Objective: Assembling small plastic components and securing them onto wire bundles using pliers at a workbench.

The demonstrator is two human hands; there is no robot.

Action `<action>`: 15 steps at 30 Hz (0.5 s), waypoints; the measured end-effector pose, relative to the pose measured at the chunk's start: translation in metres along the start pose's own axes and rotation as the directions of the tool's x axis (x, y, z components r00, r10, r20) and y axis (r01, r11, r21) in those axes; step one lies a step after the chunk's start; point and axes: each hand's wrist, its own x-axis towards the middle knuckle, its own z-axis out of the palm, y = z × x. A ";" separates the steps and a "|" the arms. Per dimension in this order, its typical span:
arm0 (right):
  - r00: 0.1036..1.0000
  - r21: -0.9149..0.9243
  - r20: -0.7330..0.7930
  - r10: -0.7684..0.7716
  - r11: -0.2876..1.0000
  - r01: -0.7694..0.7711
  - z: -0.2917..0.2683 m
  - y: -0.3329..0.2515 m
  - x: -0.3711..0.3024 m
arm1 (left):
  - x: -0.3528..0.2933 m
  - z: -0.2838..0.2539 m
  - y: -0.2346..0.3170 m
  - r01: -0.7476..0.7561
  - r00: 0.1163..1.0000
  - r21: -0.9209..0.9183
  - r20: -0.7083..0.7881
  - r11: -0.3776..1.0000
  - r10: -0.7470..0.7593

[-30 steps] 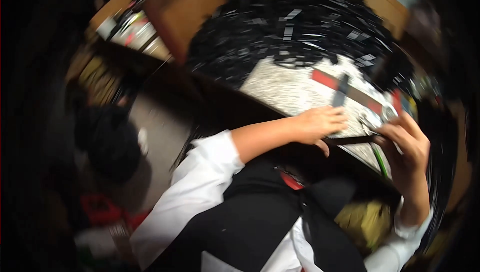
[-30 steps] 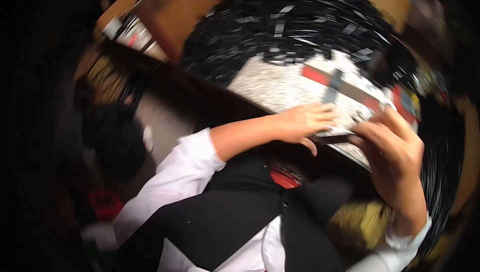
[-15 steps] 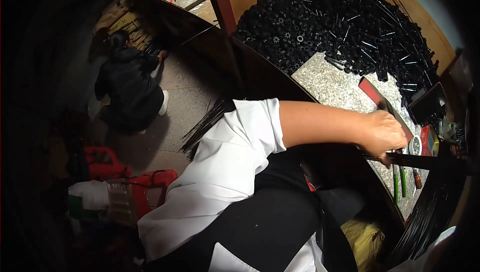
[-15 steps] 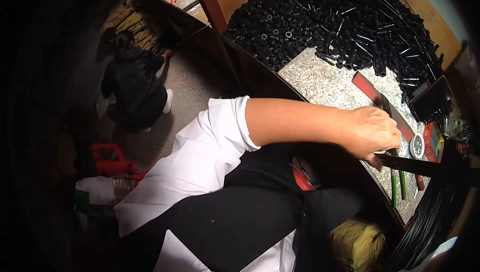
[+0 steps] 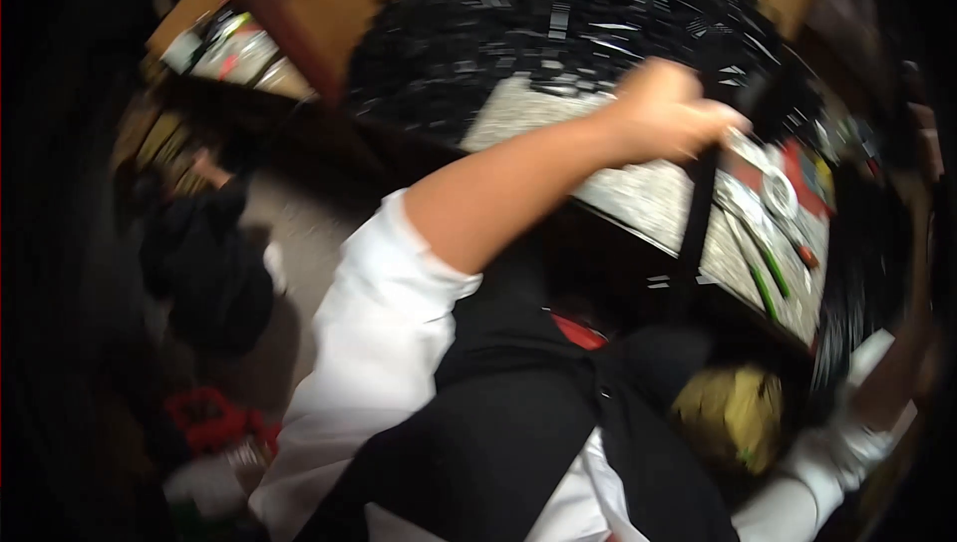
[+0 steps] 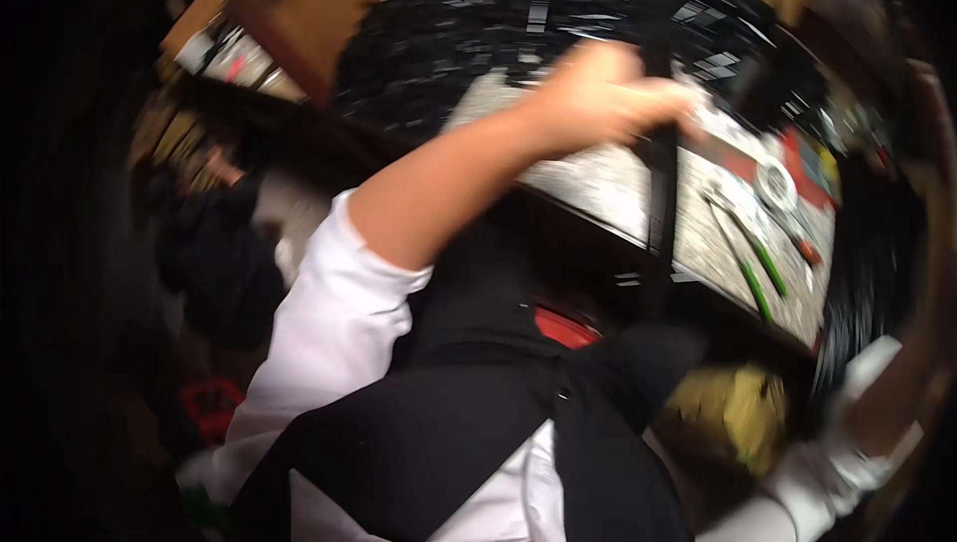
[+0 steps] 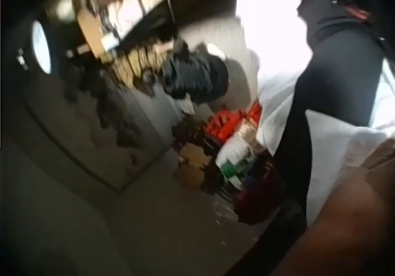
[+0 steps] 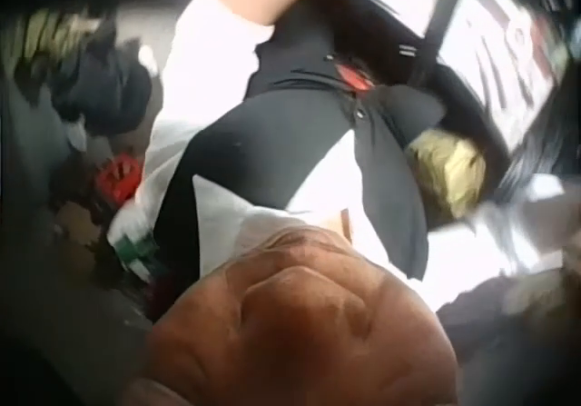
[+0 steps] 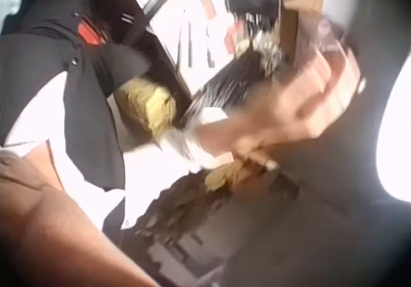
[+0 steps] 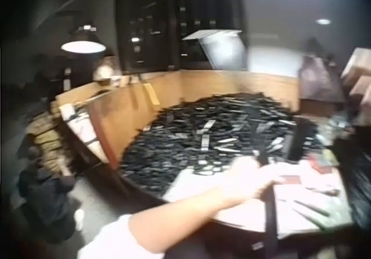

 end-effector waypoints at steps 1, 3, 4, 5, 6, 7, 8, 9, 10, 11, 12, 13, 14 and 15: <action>0.997 0.215 -0.056 0.043 0.976 -0.030 0.066 -0.016 0.029 | -0.016 -0.019 -0.031 -0.044 0.985 -0.174 -0.171 0.984 0.014; 0.734 0.522 0.550 0.398 0.523 -0.674 0.044 -0.005 -0.076 | -0.027 -0.004 -0.020 0.037 0.972 -0.511 -0.180 0.859 -0.148; 0.657 0.683 0.629 0.415 0.109 -0.723 0.070 -0.026 -0.097 | -0.031 0.007 -0.020 -0.010 0.964 -0.584 -0.222 0.812 -0.148; 0.577 0.662 0.719 0.386 -0.129 -0.738 0.089 -0.040 -0.112 | -0.028 0.012 -0.052 -0.077 0.948 -0.706 -0.271 0.704 -0.169; 0.548 0.691 0.722 0.422 -0.405 -0.599 0.112 -0.050 -0.130 | -0.033 0.020 -0.058 -0.070 0.929 -0.724 -0.299 0.686 -0.220; 0.490 0.666 0.744 0.454 -0.566 -0.485 0.132 -0.051 -0.143 | -0.038 0.027 -0.067 -0.087 0.911 -0.749 -0.326 0.657 -0.251; 0.457 0.696 0.717 0.526 -0.563 -0.445 0.149 -0.048 -0.149 | -0.046 0.032 -0.073 -0.093 0.902 -0.758 -0.338 0.645 -0.267; 0.431 0.719 0.695 0.576 -0.561 -0.410 0.162 -0.043 -0.150 | -0.054 0.037 -0.074 -0.092 0.889 -0.768 -0.350 0.634 -0.295; 0.433 0.686 0.723 0.538 -0.631 -0.362 0.175 -0.030 -0.156 | -0.061 0.041 -0.076 -0.093 0.876 -0.779 -0.360 0.620 -0.322; 0.325 0.774 0.633 0.702 -0.580 -0.256 0.175 -0.028 -0.145 | -0.065 0.047 -0.079 -0.089 0.868 -0.804 -0.353 0.589 -0.350; 0.195 0.850 0.525 0.829 -0.501 -0.162 0.174 -0.027 -0.135 | -0.069 0.053 -0.079 -0.085 0.868 -0.825 -0.337 0.559 -0.365; 0.220 0.878 0.477 0.851 -0.455 -0.147 0.176 -0.018 -0.137 | -0.073 0.058 -0.079 -0.082 0.867 -0.845 -0.323 0.529 -0.380; 0.208 0.884 0.462 0.862 -0.431 -0.180 0.175 -0.011 -0.136 | -0.074 0.061 -0.079 -0.107 0.878 -0.843 -0.329 0.527 -0.348; 0.198 0.888 0.448 0.872 -0.408 -0.213 0.172 -0.005 -0.134 | -0.077 0.064 -0.077 -0.083 0.899 -0.862 -0.281 0.500 -0.335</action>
